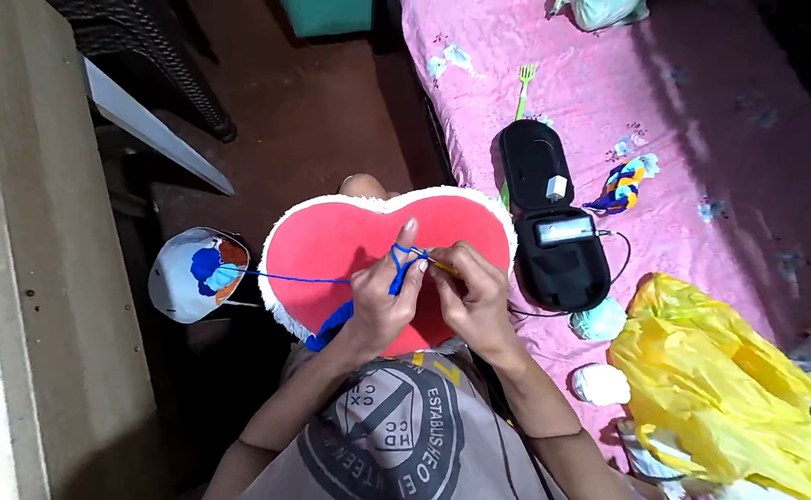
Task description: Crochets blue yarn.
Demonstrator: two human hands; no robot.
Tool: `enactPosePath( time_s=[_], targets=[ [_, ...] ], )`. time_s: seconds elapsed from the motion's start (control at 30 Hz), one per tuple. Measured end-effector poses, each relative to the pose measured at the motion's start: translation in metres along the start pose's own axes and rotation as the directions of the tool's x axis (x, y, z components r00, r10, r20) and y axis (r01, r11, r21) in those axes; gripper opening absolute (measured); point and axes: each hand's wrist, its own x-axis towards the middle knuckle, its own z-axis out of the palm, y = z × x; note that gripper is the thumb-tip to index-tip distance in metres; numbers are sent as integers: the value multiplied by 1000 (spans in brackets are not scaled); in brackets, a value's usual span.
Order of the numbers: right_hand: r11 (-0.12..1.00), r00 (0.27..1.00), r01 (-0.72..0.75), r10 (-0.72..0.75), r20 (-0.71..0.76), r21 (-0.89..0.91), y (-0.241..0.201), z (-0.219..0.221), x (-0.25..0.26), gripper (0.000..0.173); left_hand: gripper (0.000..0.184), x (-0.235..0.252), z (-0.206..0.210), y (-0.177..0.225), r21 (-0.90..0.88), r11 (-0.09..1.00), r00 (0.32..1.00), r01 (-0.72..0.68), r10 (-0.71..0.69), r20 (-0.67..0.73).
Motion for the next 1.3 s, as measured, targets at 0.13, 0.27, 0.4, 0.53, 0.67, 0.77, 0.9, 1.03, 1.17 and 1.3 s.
enactPosePath(
  time_s=[0.13, 0.27, 0.4, 0.53, 0.67, 0.77, 0.9, 1.03, 1.17, 1.3],
  targets=[
    [556, 921, -379, 303, 245, 740, -1, 1, 7, 28, 54, 4, -6, 11, -168, 980, 993, 109, -114, -21],
    [677, 959, -259, 268, 97, 689, 6, 8, -4, 35, 58, 9, -12, 19, -251, 934, 965, 256, -263, 3],
    [950, 991, -12, 53, -124, 313, 19, 12, -17, 16, 57, 16, -21, 21, -251, 903, 937, 349, -339, 83],
    [988, 985, 117, -103, -141, 101, 24, 8, -15, 7, 52, 22, -29, 17, -238, 900, 928, 366, -335, 161],
    [984, 980, 179, -177, -93, 13, 27, 1, -12, 6, 41, 28, -41, 13, -252, 871, 899, 422, -367, 238],
    [979, 983, 185, -184, -22, 89, 33, -7, -12, 6, 44, 31, -49, 5, -322, 809, 862, 491, -398, 315],
    [801, 955, -272, 155, 253, 534, 33, -21, -13, 11, 42, 30, -48, 2, -451, 669, 801, 590, -416, 431],
    [358, 834, -551, 205, 512, 754, 32, -14, -8, 18, 41, 29, -39, 1, -562, 482, 740, 672, -442, 506],
    [302, 883, -466, 206, 421, 831, 24, -2, 6, 21, 40, 25, -28, 2, -605, 368, 703, 706, -469, 535],
    [318, 916, -398, 192, 353, 860, 23, -3, 19, 18, 39, 30, -31, 5, -612, 345, 695, 712, -474, 541]
  ],
)
